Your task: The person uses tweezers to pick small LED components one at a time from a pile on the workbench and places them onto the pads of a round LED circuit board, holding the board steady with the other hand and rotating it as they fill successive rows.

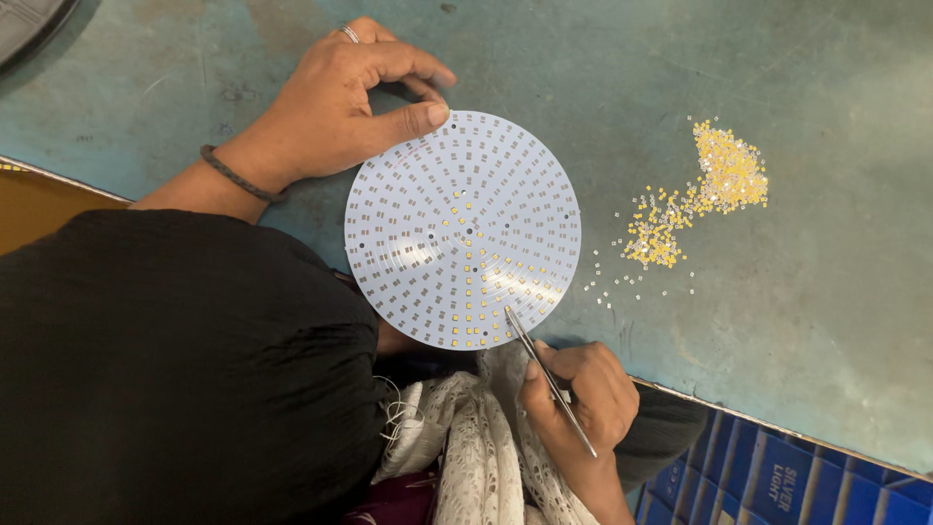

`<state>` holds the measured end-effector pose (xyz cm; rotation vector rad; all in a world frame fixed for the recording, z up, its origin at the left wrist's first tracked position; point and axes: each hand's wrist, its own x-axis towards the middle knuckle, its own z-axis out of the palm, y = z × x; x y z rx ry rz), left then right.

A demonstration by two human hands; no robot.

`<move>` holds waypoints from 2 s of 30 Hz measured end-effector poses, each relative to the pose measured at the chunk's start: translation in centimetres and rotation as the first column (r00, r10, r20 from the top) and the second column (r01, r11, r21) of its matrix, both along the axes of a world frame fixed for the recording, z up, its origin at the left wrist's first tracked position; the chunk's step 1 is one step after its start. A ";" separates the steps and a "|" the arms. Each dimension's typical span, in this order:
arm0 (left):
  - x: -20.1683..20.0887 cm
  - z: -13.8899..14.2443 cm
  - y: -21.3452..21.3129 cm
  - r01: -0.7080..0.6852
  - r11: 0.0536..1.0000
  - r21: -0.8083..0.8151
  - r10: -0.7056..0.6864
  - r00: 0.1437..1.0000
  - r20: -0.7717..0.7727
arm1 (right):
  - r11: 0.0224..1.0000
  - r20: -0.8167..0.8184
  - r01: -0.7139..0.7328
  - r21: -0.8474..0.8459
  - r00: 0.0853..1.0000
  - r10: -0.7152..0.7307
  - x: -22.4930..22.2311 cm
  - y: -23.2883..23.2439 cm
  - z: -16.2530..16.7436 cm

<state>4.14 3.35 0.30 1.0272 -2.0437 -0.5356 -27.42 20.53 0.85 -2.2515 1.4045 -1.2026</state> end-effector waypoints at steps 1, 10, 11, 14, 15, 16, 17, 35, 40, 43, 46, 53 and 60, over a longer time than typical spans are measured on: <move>0.0 0.0 0.0 -0.004 1.000 0.010 0.004 1.000 -0.002 | 1.000 -0.001 0.000 0.007 1.000 0.000 -0.1 0.1 -0.1; -0.3 0.9 0.3 -0.025 1.000 0.000 0.025 0.998 0.050 | 0.880 0.156 0.392 0.268 0.884 -0.441 -5.4 -2.6 1.2; -0.4 1.1 0.4 -0.028 1.000 0.013 0.028 0.998 0.049 | 0.834 0.152 0.454 0.314 0.843 -0.516 -6.9 -4.1 1.8; -0.5 1.6 0.8 -0.022 1.000 0.016 0.021 0.999 0.037 | 0.825 0.020 0.523 0.215 0.842 -0.539 -9.7 -7.7 2.8; -0.6 1.7 0.8 -0.020 1.000 0.011 0.020 0.999 0.030 | 0.841 -0.002 0.515 0.163 0.853 -0.522 -10.0 -8.4 2.7; -0.8 1.8 0.8 -0.016 1.000 0.019 0.015 1.000 0.015 | 0.857 -0.026 0.502 0.112 0.864 -0.503 -10.1 -8.7 2.7; -0.8 1.8 0.8 -0.016 0.999 0.028 0.016 1.000 0.001 | 0.873 -0.026 0.469 0.135 0.882 -0.470 -9.9 -8.5 2.6; -0.4 1.4 0.9 -0.002 0.998 0.058 0.002 1.000 -0.007 | 0.923 0.103 0.243 0.299 0.953 -0.284 -8.0 -2.1 0.0; -0.2 1.4 0.9 0.008 1.000 0.023 -0.008 1.000 0.023 | 0.933 0.127 0.225 0.282 0.955 -0.269 -7.9 -2.0 0.2; -0.2 1.4 1.0 0.007 0.998 0.063 -0.007 1.000 -0.001 | 0.949 0.129 0.180 0.258 0.967 -0.218 -7.9 -2.1 0.2; -0.3 1.4 1.0 0.006 0.996 0.089 -0.005 1.000 -0.017 | 0.953 0.119 0.160 0.258 0.973 -0.196 -7.8 -2.1 0.3; -0.1 1.4 1.0 0.005 0.999 0.042 -0.006 1.000 0.022 | 0.951 0.139 0.085 0.296 0.982 -0.131 -8.5 -1.9 0.5; -0.1 1.1 1.0 0.014 0.999 0.052 -0.014 1.000 -0.009 | 0.947 0.100 0.119 0.298 0.983 -0.155 -8.2 -2.1 0.6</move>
